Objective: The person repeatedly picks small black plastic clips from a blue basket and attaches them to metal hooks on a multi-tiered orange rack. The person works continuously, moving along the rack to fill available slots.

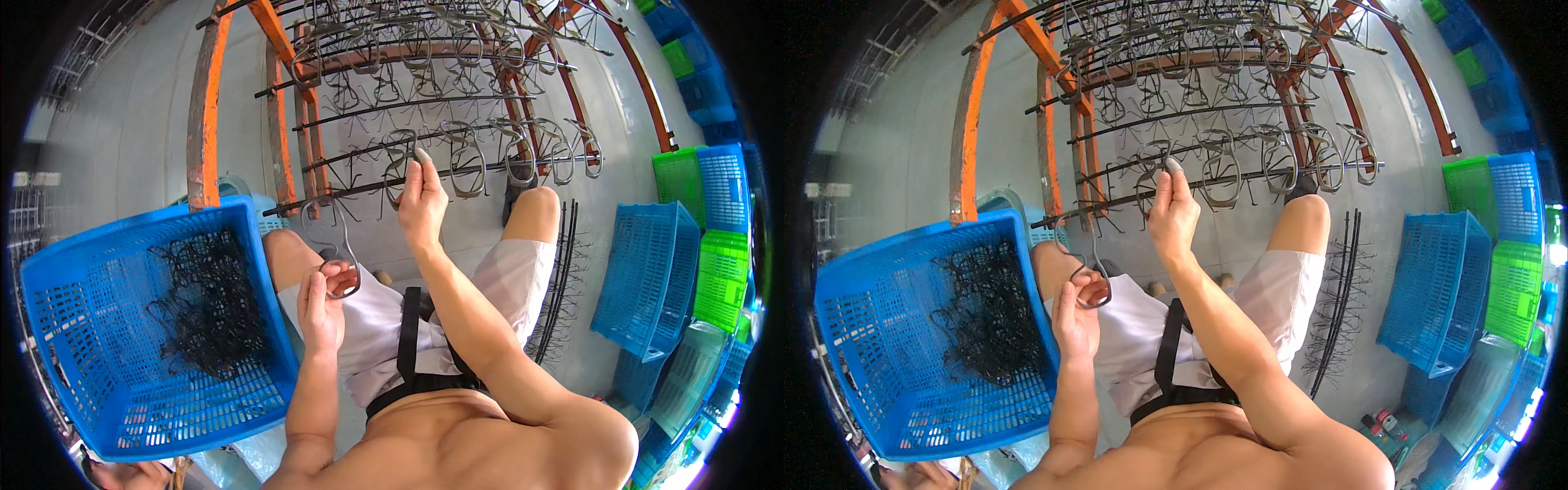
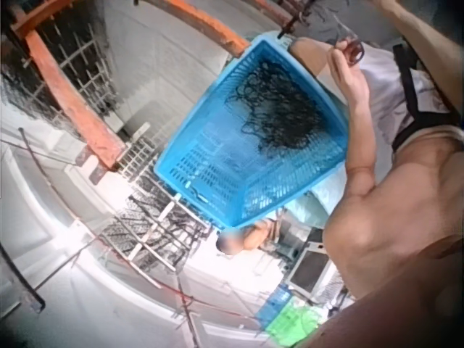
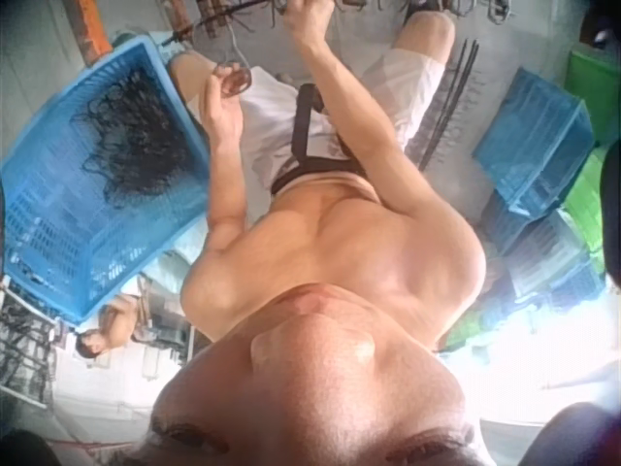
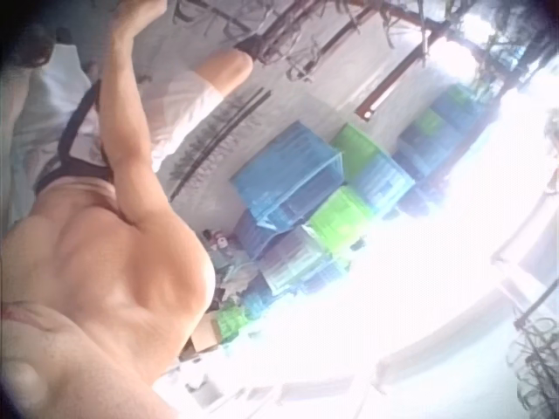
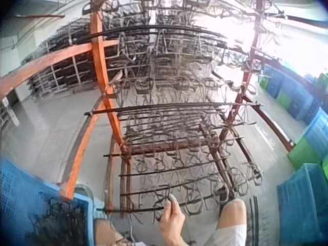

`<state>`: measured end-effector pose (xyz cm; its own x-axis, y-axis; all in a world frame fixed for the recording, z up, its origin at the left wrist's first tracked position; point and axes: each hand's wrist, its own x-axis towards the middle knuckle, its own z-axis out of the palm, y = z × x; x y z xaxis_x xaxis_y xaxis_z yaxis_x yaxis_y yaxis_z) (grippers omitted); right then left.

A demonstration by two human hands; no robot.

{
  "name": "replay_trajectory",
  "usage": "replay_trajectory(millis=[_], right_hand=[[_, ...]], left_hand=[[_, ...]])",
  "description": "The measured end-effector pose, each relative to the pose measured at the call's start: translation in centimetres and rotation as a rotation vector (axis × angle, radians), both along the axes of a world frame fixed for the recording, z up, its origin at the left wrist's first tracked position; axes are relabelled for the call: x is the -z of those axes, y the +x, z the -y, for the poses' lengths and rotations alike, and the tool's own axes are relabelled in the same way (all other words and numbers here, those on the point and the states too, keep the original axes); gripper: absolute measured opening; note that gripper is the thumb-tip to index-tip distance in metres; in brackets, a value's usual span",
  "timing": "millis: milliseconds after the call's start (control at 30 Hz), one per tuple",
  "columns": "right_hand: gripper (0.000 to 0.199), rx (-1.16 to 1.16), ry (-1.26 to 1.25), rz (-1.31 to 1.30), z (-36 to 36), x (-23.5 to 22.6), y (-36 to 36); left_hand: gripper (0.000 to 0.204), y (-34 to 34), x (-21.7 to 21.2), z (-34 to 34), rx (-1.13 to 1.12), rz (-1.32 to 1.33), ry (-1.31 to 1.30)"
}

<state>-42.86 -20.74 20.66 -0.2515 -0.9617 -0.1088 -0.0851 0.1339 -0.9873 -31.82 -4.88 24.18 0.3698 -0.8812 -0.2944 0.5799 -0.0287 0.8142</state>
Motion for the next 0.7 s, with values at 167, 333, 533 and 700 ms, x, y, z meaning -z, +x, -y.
replay_trajectory(millis=[167,333,533,700], right_hand=[[0.030,-0.019,-0.071,-0.161,0.1,0.8,1.4],[0.030,-0.019,-0.056,-0.146,0.4,0.4,1.4],[0.030,0.021,-0.052,-0.060,0.4,0.1,1.0],[0.037,-0.148,0.129,0.299,-0.1,-1.6,-1.4]], left_hand=[[0.026,-0.9,0.1,1.0,0.014,-0.037,-0.007],[0.026,-1.3,-0.2,1.3,0.028,-0.029,-0.013],[0.025,-1.6,0.2,0.9,0.030,-0.045,-0.018],[0.024,-2.4,-0.2,1.7,0.027,-0.035,-0.008]])
